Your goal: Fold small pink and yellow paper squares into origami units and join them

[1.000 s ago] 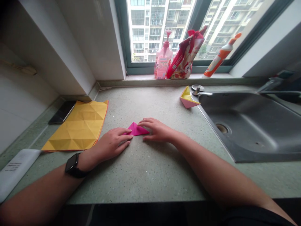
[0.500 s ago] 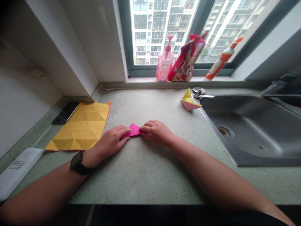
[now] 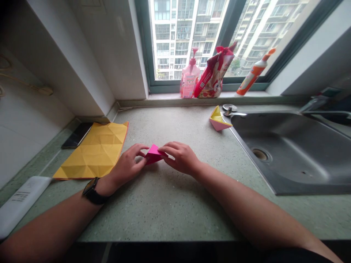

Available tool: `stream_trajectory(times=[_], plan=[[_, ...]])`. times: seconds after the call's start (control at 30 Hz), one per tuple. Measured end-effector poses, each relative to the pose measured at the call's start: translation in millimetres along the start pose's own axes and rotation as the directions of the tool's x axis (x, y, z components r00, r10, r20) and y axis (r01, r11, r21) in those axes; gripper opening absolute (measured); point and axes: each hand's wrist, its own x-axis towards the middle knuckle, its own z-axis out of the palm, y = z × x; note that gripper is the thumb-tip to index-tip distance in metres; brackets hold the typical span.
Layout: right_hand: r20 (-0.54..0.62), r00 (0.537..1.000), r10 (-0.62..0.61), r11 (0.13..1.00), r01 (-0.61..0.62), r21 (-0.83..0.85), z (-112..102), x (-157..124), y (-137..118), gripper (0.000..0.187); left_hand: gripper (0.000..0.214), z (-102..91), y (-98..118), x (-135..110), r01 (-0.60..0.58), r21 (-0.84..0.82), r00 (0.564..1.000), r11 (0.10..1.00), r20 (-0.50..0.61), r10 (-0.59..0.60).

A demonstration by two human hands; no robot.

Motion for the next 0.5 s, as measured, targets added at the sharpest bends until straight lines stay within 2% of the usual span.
stream_trajectory(times=[0.13, 0.3, 0.4, 0.5], plan=[[-0.056, 0.998, -0.027, 0.999, 0.03, 0.044, -1, 2, -7, 0.028, 0.038, 1.4, 0, -2, -0.014, -0.042, 0.999, 0.999, -0.044, 0.012], [-0.073, 0.997, 0.033, 0.986, -0.02, 0.168, 1, 3, -15, 0.046, 0.028, 1.5, 3, -1, -0.001, -0.235, 0.999, 0.972, -0.041, -0.008], [-0.064, 0.99, 0.126, 0.95, -0.102, 0.297, 4, 2, -16, 0.055, 0.022, 1.8, 6, 1, 0.113, -0.402, 0.993, 0.909, 0.02, -0.115], [-0.009, 0.964, 0.266, 0.907, -0.247, 0.34, 6, 0, -14, 0.057, 0.028, 1.6, 6, 2, 0.255, -0.502, 0.966, 0.826, 0.106, -0.234]])
